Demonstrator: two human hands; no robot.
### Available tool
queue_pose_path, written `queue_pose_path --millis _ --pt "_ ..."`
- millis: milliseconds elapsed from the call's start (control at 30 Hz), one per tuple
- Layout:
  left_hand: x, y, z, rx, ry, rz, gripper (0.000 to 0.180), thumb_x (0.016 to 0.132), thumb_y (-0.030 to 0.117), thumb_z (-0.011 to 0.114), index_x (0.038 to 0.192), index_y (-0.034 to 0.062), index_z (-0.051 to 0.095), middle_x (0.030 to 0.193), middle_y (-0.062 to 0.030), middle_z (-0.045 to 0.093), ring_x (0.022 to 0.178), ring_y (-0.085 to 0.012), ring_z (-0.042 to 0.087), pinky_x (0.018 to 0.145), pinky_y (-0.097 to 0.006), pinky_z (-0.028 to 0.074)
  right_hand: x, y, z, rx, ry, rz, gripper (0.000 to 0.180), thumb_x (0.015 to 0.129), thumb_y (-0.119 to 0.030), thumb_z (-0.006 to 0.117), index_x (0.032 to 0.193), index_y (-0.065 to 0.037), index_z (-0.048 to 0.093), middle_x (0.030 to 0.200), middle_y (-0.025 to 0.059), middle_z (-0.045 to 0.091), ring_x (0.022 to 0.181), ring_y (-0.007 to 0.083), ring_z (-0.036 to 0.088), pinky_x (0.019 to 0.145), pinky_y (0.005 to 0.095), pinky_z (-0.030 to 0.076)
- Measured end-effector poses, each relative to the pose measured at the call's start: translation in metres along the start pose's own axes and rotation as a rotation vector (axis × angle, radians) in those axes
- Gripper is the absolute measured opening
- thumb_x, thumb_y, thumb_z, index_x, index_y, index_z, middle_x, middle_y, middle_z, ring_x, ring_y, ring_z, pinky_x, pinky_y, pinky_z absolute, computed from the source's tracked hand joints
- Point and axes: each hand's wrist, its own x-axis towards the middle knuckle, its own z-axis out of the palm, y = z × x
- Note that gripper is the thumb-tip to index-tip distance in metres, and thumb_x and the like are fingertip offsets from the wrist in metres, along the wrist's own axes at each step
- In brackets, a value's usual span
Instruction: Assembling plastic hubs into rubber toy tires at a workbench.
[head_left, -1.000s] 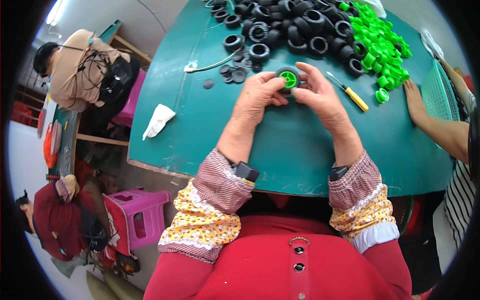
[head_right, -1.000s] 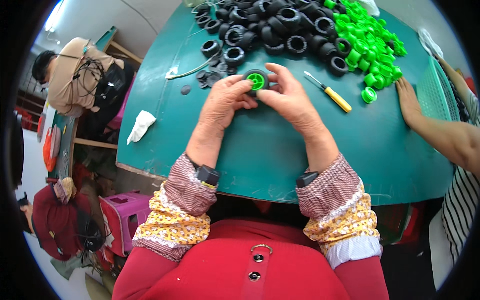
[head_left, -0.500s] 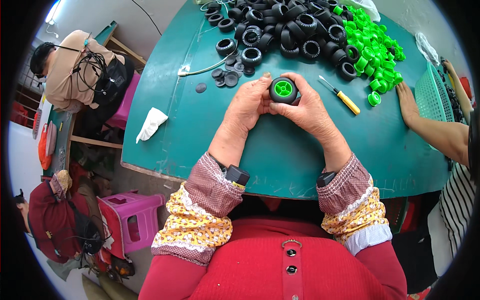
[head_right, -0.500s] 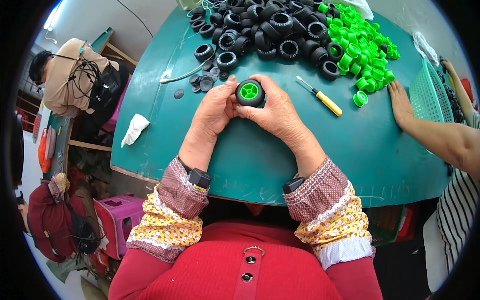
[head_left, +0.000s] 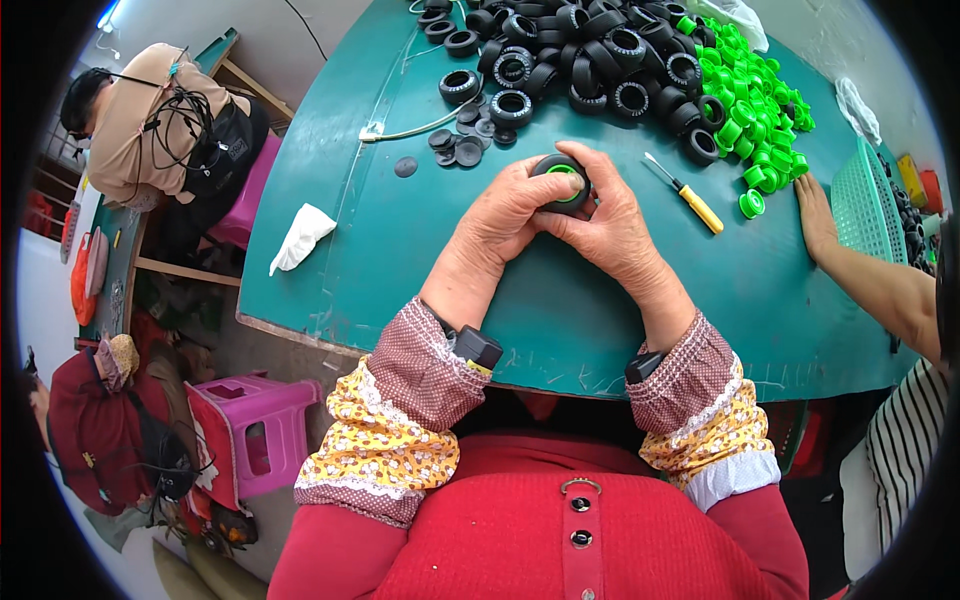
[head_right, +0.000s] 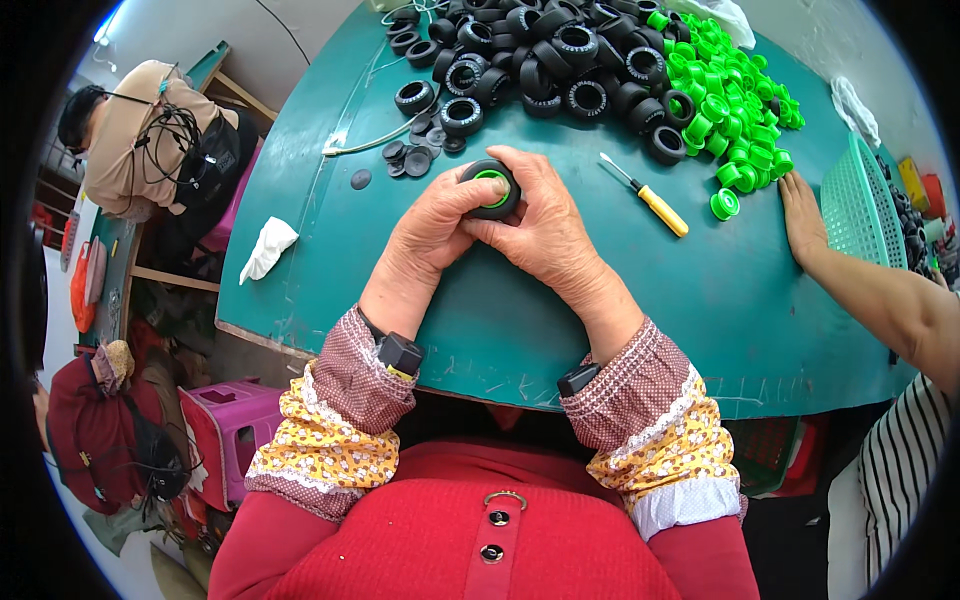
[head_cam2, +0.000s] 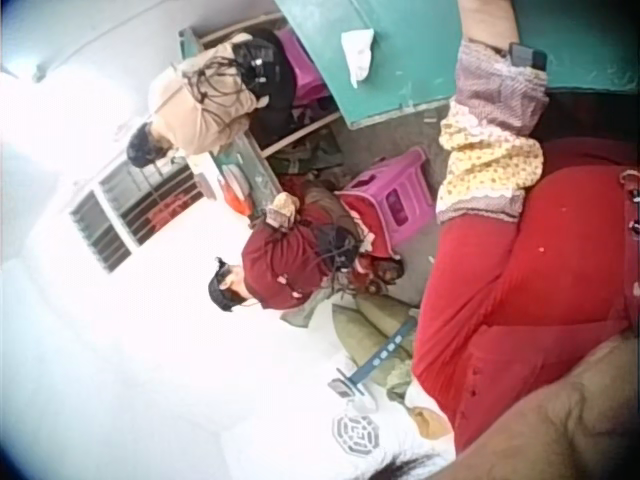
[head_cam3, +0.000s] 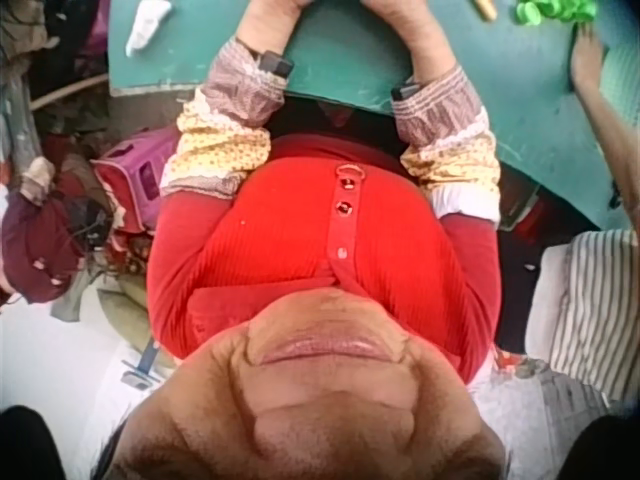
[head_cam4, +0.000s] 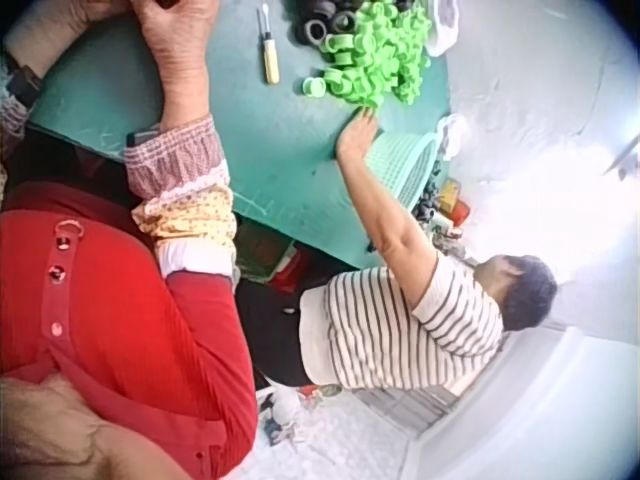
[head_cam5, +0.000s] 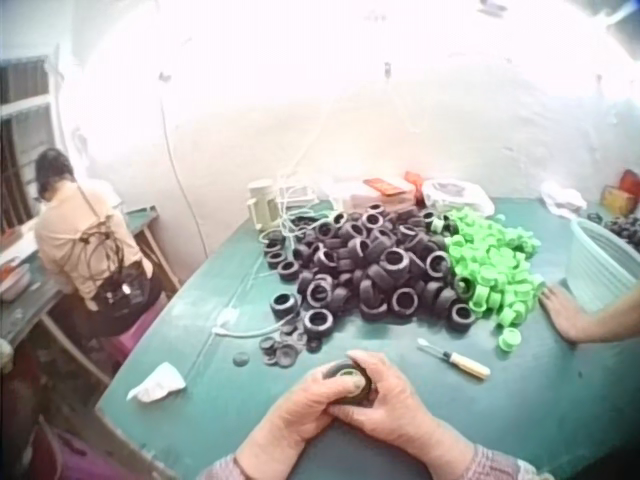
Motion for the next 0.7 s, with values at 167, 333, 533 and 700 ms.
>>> queue_pose_path --millis 167,333,533,700 --pt "0.0 0.001 0.0 0.119 -0.024 -0.027 0.026 0.074 0.009 0.058 0.097 -0.0023 0.054 0.088 -0.0072 0.057 0.079 -0.0133 0.057 0.071 -0.025 0.048 0.0 0.004 0.002 -0.142 0.017 -0.13 0.069 0.057 -0.012 0.076 0.117 -0.007 0.044 0.106 0.0138 0.049 0.098 0.0286 0.051 0.083 0.034 0.044" --pt "0.0 0.001 0.002 0.164 0.005 0.007 0.024 0.072 0.009 0.058 0.094 -0.0026 0.054 0.086 -0.007 0.057 0.077 -0.0126 0.056 0.069 -0.024 0.047 -0.001 0.001 0.005 -0.086 0.021 -0.077 0.062 0.058 -0.012 0.075 0.113 -0.006 0.046 0.104 0.0132 0.051 0.095 0.0284 0.052 0.082 0.0348 0.044" --pt "0.006 -0.004 0.008 0.173 0.066 0.054 0.022 0.076 0.012 0.059 0.092 -0.0025 0.056 0.084 -0.0053 0.058 0.074 -0.0116 0.056 0.066 -0.023 0.046 0.001 0.004 -0.004 -0.201 0.1 -0.159 0.056 0.057 -0.014 0.075 0.105 -0.003 0.048 0.099 0.0142 0.052 0.091 0.0303 0.053 0.079 0.0359 0.044" --pt "0.002 -0.005 -0.001 0.279 0.154 0.168 0.023 0.082 0.015 0.057 0.095 -0.0037 0.057 0.085 -0.0048 0.059 0.076 -0.0101 0.056 0.069 -0.021 0.044 0.002 0.002 0.002 -0.259 0.145 -0.169 0.055 0.058 -0.017 0.074 0.104 -0.002 0.048 0.096 0.0169 0.052 0.088 0.034 0.051 0.077 0.0382 0.043"
